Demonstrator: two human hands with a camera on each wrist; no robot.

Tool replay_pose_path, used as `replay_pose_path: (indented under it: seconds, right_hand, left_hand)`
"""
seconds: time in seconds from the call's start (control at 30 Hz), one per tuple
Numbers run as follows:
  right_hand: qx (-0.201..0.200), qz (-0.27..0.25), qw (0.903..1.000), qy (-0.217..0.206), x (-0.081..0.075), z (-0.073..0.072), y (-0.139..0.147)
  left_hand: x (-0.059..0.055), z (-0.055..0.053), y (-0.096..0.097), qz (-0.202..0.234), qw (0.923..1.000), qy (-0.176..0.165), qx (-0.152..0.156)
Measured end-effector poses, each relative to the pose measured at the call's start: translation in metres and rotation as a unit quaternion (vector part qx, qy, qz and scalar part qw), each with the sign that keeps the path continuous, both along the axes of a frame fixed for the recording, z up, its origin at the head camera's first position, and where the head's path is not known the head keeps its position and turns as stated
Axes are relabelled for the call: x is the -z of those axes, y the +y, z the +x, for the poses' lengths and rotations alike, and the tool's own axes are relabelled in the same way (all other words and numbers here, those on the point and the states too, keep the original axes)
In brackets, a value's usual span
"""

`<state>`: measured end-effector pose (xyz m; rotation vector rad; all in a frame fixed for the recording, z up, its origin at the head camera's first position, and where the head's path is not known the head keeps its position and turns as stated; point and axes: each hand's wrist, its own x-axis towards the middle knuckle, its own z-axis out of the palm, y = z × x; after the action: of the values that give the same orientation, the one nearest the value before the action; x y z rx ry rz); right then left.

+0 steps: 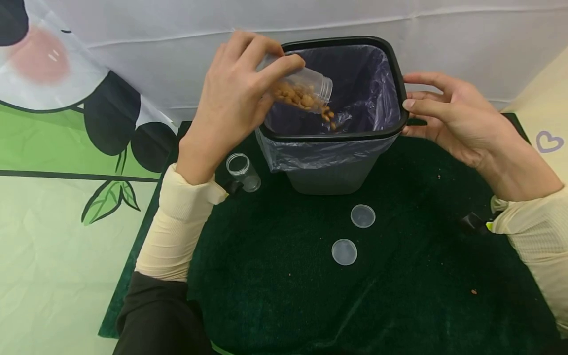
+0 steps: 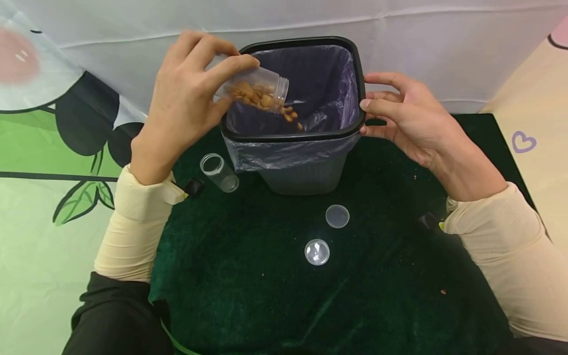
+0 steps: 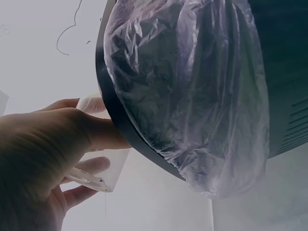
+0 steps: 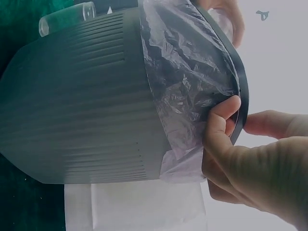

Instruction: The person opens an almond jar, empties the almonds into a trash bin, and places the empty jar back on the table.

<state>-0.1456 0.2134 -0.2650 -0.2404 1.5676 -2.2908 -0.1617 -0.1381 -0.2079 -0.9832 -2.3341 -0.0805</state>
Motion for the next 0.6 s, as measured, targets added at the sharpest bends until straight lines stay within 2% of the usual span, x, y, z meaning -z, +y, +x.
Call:
replay_pose_path:
  seconds: [0.33,0.6]
  right_hand:
    - [-0.003,-0.001,1.0000,0.000,0.0003,-0.0017,0.0000]
    - [-0.004,0.004,1.0000,-0.001,0.0007,-0.0015,0.0008]
  left_hand:
    - [-0.0009,-0.0018,0.0019,-0.002,1.0000,0.004,-0.003]
    - [-0.0020,-0.0038,0.0037,-0.017,0.9991,0.037,0.012]
